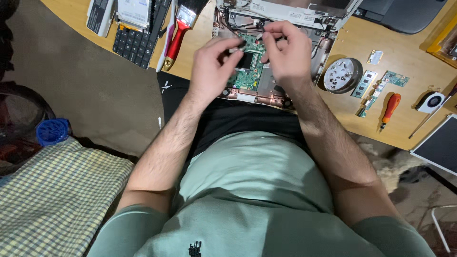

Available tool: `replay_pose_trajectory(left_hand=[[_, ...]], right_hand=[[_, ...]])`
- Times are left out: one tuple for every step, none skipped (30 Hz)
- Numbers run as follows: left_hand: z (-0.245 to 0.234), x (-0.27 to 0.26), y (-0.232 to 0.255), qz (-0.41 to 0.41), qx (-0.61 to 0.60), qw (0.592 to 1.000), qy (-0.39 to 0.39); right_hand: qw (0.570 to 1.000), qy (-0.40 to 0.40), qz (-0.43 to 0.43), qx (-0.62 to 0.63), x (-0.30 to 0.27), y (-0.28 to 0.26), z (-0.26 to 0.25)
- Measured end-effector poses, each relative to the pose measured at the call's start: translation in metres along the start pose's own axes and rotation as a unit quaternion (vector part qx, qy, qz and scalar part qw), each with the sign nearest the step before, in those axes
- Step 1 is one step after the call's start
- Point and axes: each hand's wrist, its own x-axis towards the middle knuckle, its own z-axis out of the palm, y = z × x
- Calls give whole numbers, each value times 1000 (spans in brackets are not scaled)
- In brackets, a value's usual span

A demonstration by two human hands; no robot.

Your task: The person uses a screwdriver to remove screws from a laptop's internal components. They then install a RAM module into the motherboard slot.

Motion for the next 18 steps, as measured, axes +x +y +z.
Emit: replay_pose_trajectory(left_hand=[[7,3,-2,0,0,1000,0],[13,7,-3,28,29,999,-15],[19,11,-4,56,58,996,-30],[23,12,-5,57,58,996,-31],[26,13,-6,108,177,978,-24],[30,12,-7,156,292,943,-19],[34,10,-8,157,292,943,-19],[38,10,-9,157,370,916,-9],[42,9,-9,156,446,881,2],[42,5,-10,159,446,881,1],[42,1,-10,165,449,878,-8],[42,-1,-10,173,452,875,-16],[43,-5,-16,177,452,874,-17],[43,-10,-23,195,449,871,31],[43,-14,-30,214,444,866,78],[42,-14,-33,217,444,866,77],[40,-13,-36,232,425,867,117],[40,-13,-38,245,403,867,158]], right_hand=[[1000,0,0,0,0,0,-1],[1000,14,-18,-15,0,0,-2],[998,28,-37,-31,0,-1,-3],[998,29,-38,-30,1,0,-6],[997,19,-55,-47,1,0,-8],[995,10,-71,-63,0,1,-11],[995,10,-71,-63,-4,-4,-13],[995,-4,-68,-66,-8,-9,-16],[995,-19,-66,-69,-12,-15,-19],[995,-16,-65,-69,-21,-14,-20],[995,-34,-77,-50,-31,-14,-22],[994,-51,-90,-32,-39,-13,-24],[994,-47,-90,-32,-51,-9,-27],[991,-65,-109,-38,-63,-4,-30],[987,-84,-127,-43,-75,0,-32],[988,-80,-127,-43,-86,2,-33],[991,-108,-64,-56,-97,3,-33],[988,-135,0,-70,-109,5,-34]])
